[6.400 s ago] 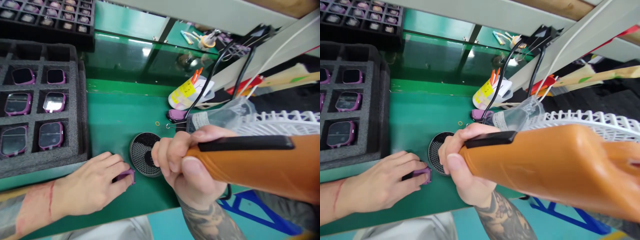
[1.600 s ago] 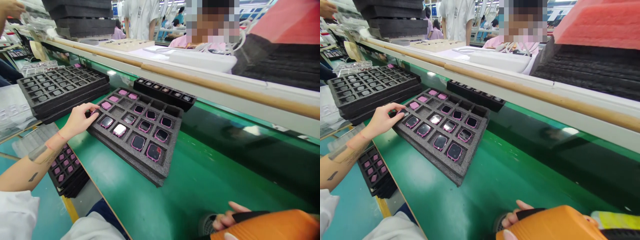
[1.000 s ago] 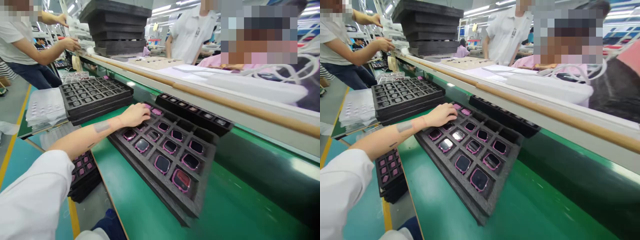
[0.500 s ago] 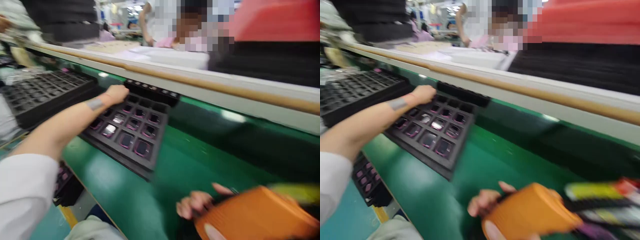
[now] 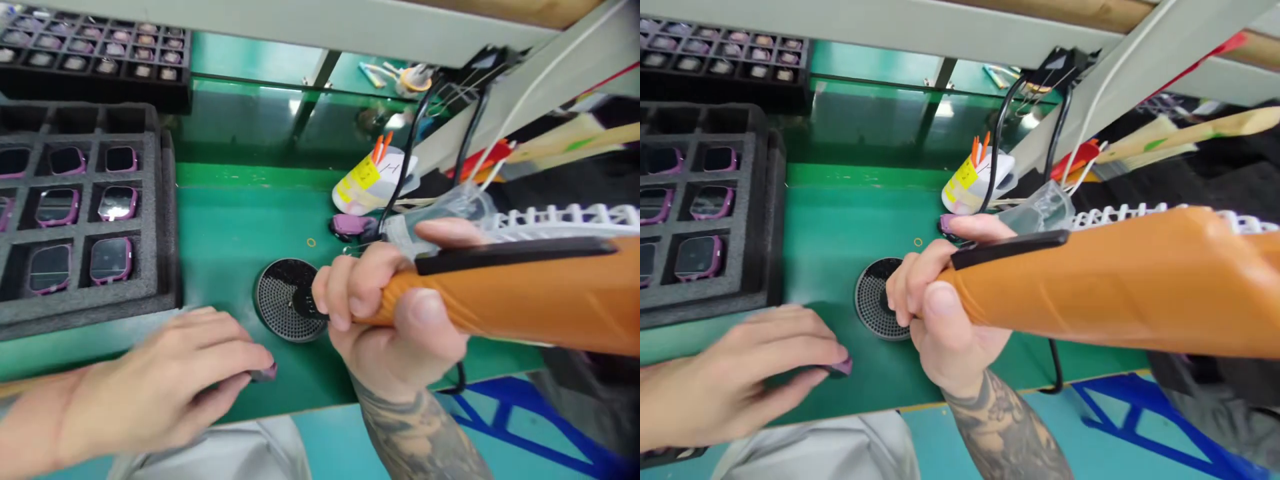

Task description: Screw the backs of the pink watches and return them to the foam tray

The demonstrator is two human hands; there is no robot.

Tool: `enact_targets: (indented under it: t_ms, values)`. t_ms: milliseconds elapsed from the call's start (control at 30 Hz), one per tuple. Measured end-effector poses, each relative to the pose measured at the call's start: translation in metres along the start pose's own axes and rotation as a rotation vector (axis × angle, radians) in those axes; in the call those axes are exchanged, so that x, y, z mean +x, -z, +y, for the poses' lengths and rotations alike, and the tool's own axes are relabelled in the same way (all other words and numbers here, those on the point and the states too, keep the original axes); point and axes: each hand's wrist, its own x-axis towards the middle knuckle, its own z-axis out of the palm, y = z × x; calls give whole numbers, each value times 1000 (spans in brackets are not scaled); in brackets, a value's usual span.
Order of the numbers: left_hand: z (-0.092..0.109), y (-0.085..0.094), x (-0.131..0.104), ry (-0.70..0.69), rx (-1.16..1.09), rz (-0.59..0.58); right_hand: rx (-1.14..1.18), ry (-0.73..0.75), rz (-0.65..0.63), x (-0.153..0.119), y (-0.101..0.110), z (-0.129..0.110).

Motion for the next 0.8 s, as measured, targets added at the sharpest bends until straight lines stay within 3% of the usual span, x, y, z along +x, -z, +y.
enact_targets:
  t_ms: [100,200,267,367,600,800]
  values:
    - [-13,-33,2,-20,-19,39,-48,0,-18,-1,0,6]
    - [-24,-33,-1,-254,268,87,-90,-19,-38,0,2,7]
    - [-26,-28,-4,-317,389,60,-115,-20,-29,1,3,9]
    - [-25,-24,-7,-292,408,-17,-142,-33,-24,2,3,11]
    - [-28,-25,-5,-207,455,-71,-158,-49,-57,3,4,15]
    - [-30,-26,-7,-156,394,-60,-191,-39,-48,2,3,21]
